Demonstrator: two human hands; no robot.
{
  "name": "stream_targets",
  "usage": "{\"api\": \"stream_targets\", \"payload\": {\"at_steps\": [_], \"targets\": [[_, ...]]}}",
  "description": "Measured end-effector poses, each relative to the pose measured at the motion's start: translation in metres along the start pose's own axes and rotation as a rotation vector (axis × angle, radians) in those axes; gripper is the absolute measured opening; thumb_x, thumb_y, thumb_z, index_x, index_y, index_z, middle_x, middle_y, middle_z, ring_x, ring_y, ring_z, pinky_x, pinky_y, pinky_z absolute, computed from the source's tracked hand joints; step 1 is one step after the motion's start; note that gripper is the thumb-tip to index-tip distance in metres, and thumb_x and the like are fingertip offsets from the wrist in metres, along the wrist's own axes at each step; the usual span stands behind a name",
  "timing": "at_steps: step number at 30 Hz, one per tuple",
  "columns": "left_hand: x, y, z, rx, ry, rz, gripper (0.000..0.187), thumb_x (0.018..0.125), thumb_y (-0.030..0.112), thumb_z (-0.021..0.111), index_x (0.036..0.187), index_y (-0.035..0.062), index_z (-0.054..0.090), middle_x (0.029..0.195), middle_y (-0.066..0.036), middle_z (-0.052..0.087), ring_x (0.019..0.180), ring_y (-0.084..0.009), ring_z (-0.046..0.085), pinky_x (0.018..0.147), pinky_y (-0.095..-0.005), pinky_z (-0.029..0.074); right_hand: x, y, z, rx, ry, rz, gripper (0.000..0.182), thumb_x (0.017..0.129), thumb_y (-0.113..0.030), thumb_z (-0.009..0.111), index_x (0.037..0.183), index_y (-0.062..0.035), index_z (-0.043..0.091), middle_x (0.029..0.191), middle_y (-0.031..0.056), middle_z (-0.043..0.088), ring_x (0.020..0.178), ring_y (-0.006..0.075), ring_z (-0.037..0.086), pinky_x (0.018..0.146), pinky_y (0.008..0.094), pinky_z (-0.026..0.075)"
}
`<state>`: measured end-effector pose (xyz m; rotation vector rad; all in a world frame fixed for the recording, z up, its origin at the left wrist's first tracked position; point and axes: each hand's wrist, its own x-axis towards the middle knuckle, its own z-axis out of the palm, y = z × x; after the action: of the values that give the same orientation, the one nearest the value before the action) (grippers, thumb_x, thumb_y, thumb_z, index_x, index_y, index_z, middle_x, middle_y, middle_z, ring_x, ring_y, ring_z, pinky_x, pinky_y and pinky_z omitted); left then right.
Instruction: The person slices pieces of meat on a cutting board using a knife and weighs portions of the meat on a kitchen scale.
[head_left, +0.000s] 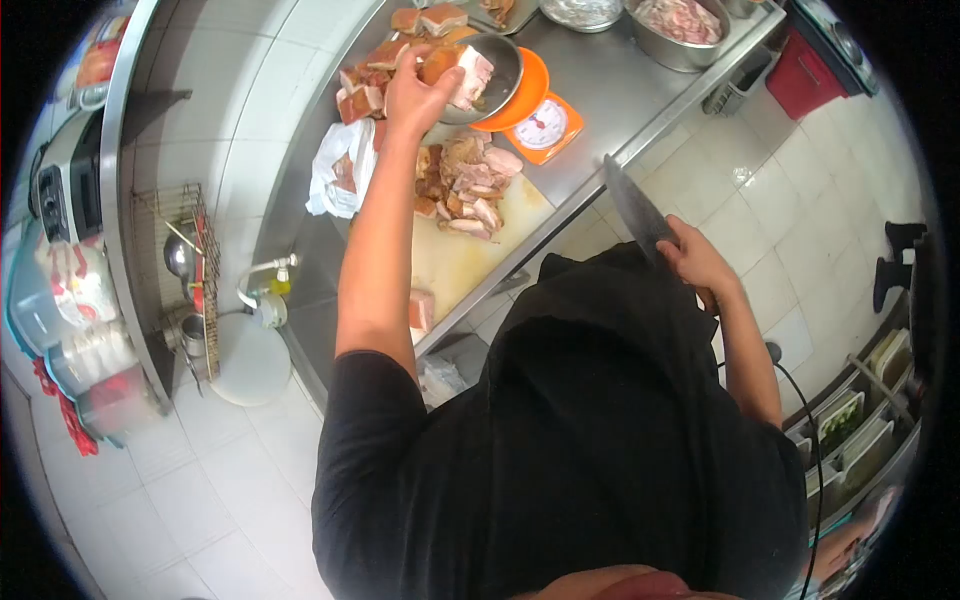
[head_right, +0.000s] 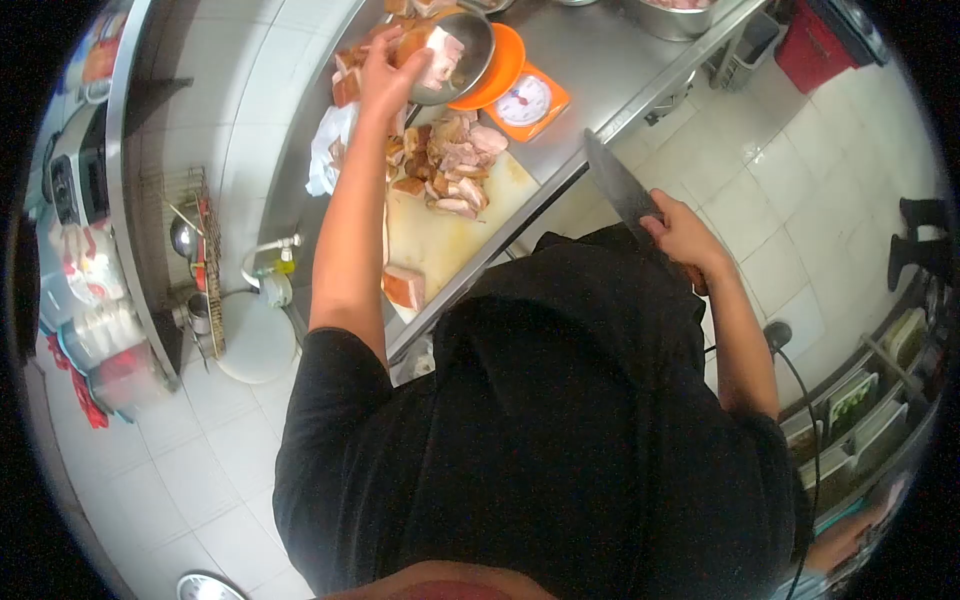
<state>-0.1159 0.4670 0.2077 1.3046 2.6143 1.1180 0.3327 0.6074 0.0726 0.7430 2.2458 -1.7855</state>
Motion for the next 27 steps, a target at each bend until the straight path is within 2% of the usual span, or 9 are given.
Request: {"api": "stream_targets", "payload": {"at_steps": [2,3,5,6,9,15,19,27], "targets": [[0.009,0.015,0.007,0.227,-0.159,-0.077,0.076,0.078,0.045,0.081,0.139,0.0066,0.057,0.132,-0.020,0.067,0.121,-0.0344,0.065,0.102,-0.0421,0.051,-0.008,0.005,-0.006,0.088,0.075,0.071,0.020,0.101,-0.013,0.062,0.108,-0.0016,0.047,0.069,0.0098,0.051,0.061,0.0175,0.052,0.055,0.0349,0.043],[0.011,0.013,0.014,0.271,-0.161,-0.051,0.074,0.079,0.045,0.082,0.138,0.0078,0.057,0.131,-0.020,0.067,0.120,-0.0344,0.066,0.102,-0.0423,0.051,-0.012,0.006,-0.008,0.130,0.112,0.108,0.022,0.100,-0.014,0.063,0.107,-0.0006,0.047,0.069,0.0129,0.053,0.062,0.0202,0.054,0.057,0.0371,0.044],[0.013,0.001,0.032,0.353,-0.164,-0.003,0.071,0.079,0.046,0.083,0.135,0.0101,0.059,0.129,-0.019,0.068,0.119,-0.0344,0.066,0.101,-0.0428,0.051,-0.013,0.017,-0.011,0.158,0.140,0.115,0.022,0.100,-0.015,0.062,0.108,-0.0018,0.047,0.068,0.0100,0.053,0.055,0.0183,0.052,0.052,0.0376,0.042],[0.013,0.003,0.036,0.396,-0.192,-0.043,0.072,0.079,0.047,0.083,0.136,0.0099,0.058,0.130,-0.019,0.068,0.120,-0.0351,0.065,0.102,-0.0431,0.051,-0.015,0.018,-0.015,0.165,0.145,0.136,0.022,0.101,-0.015,0.062,0.107,-0.0021,0.046,0.067,0.0095,0.052,0.054,0.0178,0.051,0.051,0.0376,0.042],[0.014,-0.005,0.045,0.386,-0.247,-0.016,0.074,0.079,0.046,0.080,0.138,0.0056,0.058,0.136,-0.020,0.065,0.126,-0.0346,0.063,0.106,-0.0422,0.049,-0.020,0.016,-0.022,0.198,0.159,0.151,0.021,0.101,-0.016,0.062,0.106,-0.0029,0.046,0.065,0.0081,0.051,0.051,0.0167,0.050,0.049,0.0375,0.042],[0.018,-0.017,0.050,0.312,-0.268,-0.053,0.074,0.079,0.043,0.080,0.138,0.0047,0.058,0.135,-0.020,0.065,0.125,-0.0356,0.062,0.107,-0.0428,0.048,-0.011,0.024,-0.025,0.175,0.175,0.132,0.022,0.101,-0.017,0.061,0.104,-0.0040,0.044,0.064,0.0080,0.051,0.051,0.0172,0.049,0.049,0.0378,0.042],[0.018,-0.017,0.053,0.236,-0.250,0.002,0.079,0.079,0.045,0.081,0.138,-0.0005,0.057,0.137,-0.022,0.063,0.126,-0.0358,0.061,0.109,-0.0426,0.047,-0.003,0.015,-0.031,0.109,0.147,0.136,0.021,0.101,-0.017,0.061,0.105,-0.0038,0.045,0.066,0.0088,0.052,0.051,0.0181,0.050,0.050,0.0382,0.043],[0.023,-0.018,0.053,0.312,-0.261,0.093,0.083,0.079,0.050,0.081,0.139,-0.0010,0.056,0.139,-0.023,0.061,0.129,-0.0362,0.059,0.110,-0.0420,0.046,0.008,0.012,-0.032,0.153,0.155,0.123,0.019,0.101,-0.015,0.061,0.106,-0.0023,0.047,0.070,0.0083,0.054,0.052,0.0175,0.051,0.049,0.0369,0.043]]}}
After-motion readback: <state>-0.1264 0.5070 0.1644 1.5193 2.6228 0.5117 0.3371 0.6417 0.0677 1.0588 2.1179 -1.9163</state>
